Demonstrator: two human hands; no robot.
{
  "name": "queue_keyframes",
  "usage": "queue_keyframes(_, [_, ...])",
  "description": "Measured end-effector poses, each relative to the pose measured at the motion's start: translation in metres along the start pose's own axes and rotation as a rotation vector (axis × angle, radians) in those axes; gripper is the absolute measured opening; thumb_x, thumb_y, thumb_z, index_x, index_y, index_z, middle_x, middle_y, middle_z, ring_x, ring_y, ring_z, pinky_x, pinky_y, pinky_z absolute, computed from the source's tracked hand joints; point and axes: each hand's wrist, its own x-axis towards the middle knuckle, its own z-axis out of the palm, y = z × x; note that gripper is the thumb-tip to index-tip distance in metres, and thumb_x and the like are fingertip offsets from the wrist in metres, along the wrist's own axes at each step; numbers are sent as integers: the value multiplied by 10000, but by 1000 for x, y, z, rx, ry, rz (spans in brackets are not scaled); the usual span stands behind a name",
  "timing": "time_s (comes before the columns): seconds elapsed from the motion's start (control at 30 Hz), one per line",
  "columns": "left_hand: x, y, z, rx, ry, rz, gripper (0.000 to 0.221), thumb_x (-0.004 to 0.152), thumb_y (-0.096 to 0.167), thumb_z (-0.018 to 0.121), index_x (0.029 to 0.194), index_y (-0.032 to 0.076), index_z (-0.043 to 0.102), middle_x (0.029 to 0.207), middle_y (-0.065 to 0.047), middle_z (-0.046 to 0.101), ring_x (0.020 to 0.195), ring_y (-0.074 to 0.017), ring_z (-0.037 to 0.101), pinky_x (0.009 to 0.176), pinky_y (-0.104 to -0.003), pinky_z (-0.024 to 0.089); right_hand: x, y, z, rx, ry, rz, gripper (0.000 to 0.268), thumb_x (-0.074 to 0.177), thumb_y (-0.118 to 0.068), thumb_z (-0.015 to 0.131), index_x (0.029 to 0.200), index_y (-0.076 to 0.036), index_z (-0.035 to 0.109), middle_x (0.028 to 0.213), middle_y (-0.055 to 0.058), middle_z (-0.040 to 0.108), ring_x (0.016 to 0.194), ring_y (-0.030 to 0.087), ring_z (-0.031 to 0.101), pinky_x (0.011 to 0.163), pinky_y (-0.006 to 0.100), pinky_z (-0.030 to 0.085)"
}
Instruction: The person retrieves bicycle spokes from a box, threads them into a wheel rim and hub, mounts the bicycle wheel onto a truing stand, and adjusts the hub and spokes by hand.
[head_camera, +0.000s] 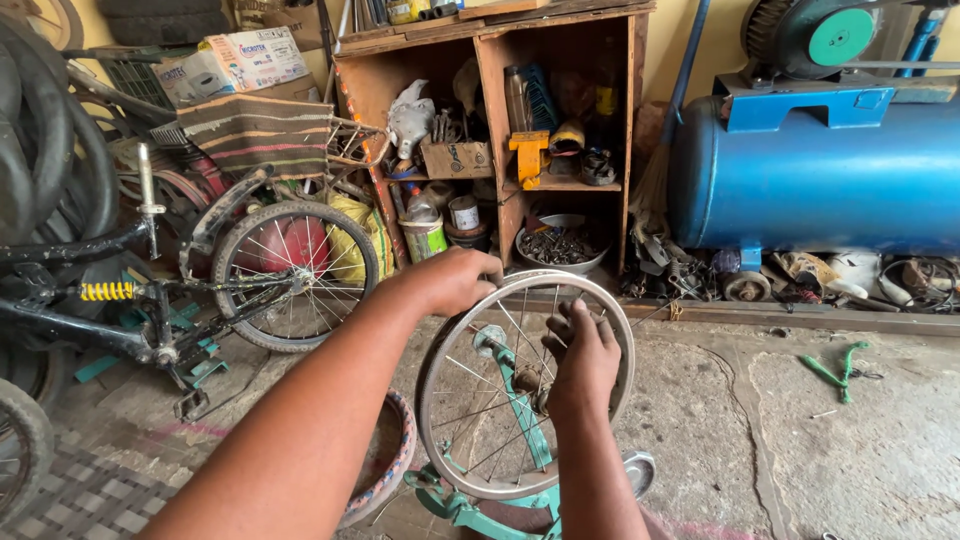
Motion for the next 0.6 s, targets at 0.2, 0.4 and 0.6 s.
queue_keyframes(0.2, [10, -21, 16, -11, 36, 94, 227, 894, 167, 685, 1116, 124, 706, 1119, -132, 746, 1036, -294, 714, 885, -422, 554, 3, 17, -7, -231, 105, 7, 292, 923, -181, 681, 1129, 12, 607, 996, 165, 719, 772, 167, 682, 692, 330, 546])
queue_keyframes(0.4, [-7, 5, -1, 8, -18, -40, 206, 936, 207, 661, 1130, 150, 703, 1108, -114, 752, 1005, -272, 734, 869, -424, 553, -6, 15, -2, -915, 90, 50, 449, 880, -215, 773, 1302, -105, 667, 1225, 116, 702, 852, 171, 674, 734, 336, 574])
queue_keyframes(0.6, [-1, 0, 2, 46, 1, 11, 236, 900, 167, 681, 1131, 143, 724, 1088, -141, 749, 991, -299, 719, 855, -434, 549, -7, 2, -4, -889, -67, 258, 424, 884, -246, 767, 1280, -105, 708, 1201, 127, 736, 842, 216, 733, 686, 338, 604])
